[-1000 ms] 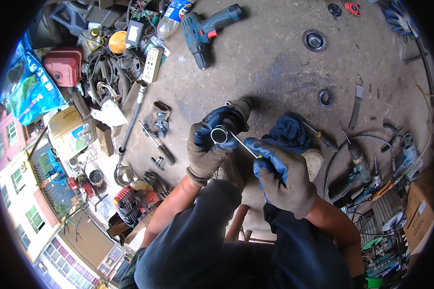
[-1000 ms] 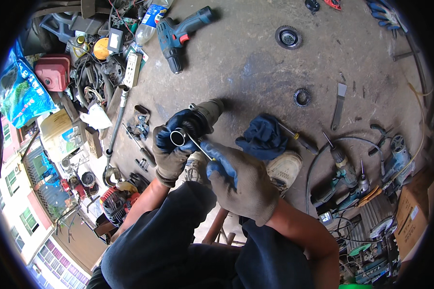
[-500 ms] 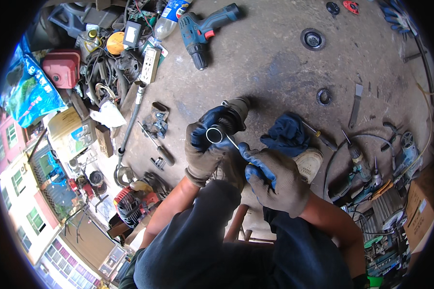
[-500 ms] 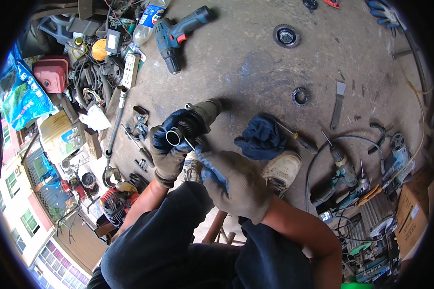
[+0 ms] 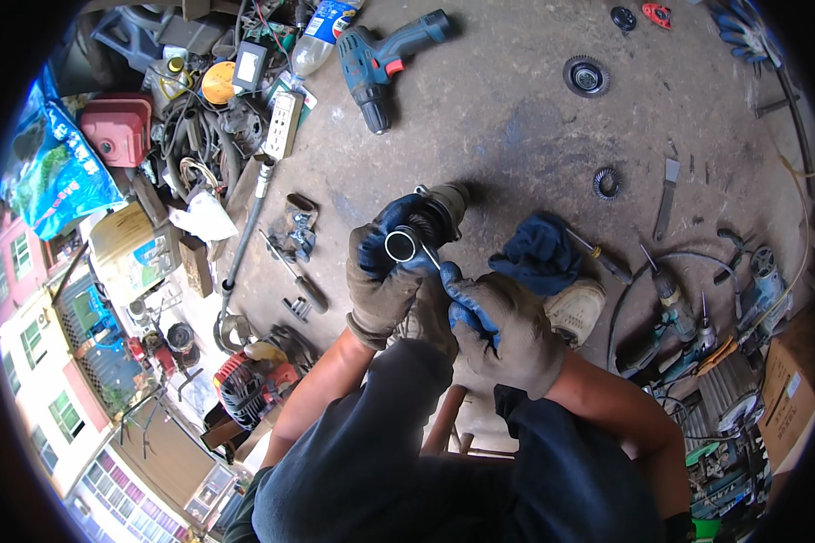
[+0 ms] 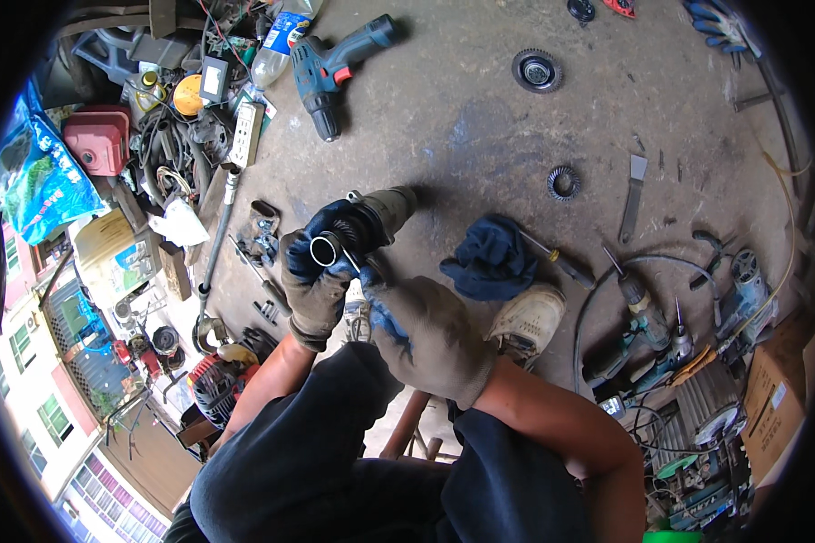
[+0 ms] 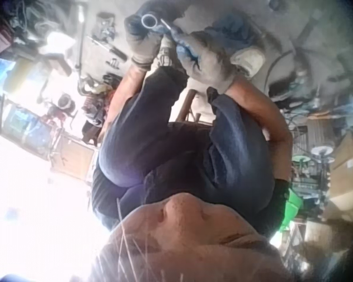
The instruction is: The person cleans a cylindrical metal part with a cloth, then inserts a bearing and a spring into it. They use a screwdriver to adjust the internal components and continue assembling the part by hand.
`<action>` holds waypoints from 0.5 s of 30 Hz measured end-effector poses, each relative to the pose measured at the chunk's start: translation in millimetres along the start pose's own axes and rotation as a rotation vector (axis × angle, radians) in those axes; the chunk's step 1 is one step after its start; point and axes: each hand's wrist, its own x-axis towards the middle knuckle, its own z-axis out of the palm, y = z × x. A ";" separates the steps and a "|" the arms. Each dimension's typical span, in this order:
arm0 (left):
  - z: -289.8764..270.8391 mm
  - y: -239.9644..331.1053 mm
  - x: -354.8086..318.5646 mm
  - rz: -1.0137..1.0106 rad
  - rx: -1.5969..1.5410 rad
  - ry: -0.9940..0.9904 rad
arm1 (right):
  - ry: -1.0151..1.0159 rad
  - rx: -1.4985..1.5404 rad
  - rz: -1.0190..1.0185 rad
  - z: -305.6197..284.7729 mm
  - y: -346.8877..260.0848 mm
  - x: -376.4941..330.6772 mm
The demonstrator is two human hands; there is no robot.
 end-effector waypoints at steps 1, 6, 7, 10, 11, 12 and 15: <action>-1.5 -1.7 -0.8 0.021 0.004 -0.001 | -0.004 -0.009 -0.006 -0.6 -1.6 1.5; -4.1 -3.5 -0.3 0.027 0.032 -0.019 | -0.006 -0.283 -0.096 -5.5 -14.1 9.0; -3.1 -2.8 1.0 0.033 0.036 -0.016 | -0.008 -0.248 -0.075 -4.4 -12.5 8.7; -4.3 -4.2 1.5 0.031 0.057 -0.023 | 0.027 0.091 0.070 -1.2 -8.4 4.9; -2.5 -2.2 2.1 0.027 0.041 -0.017 | 0.024 -0.016 0.019 -1.7 -8.7 5.5; 0.7 0.8 3.0 0.024 0.024 -0.011 | 0.022 -0.123 -0.032 -2.8 -9.2 6.6; 1.8 -0.5 4.2 0.043 -0.002 -0.014 | 0.023 -0.302 -0.131 -5.5 -10.3 9.7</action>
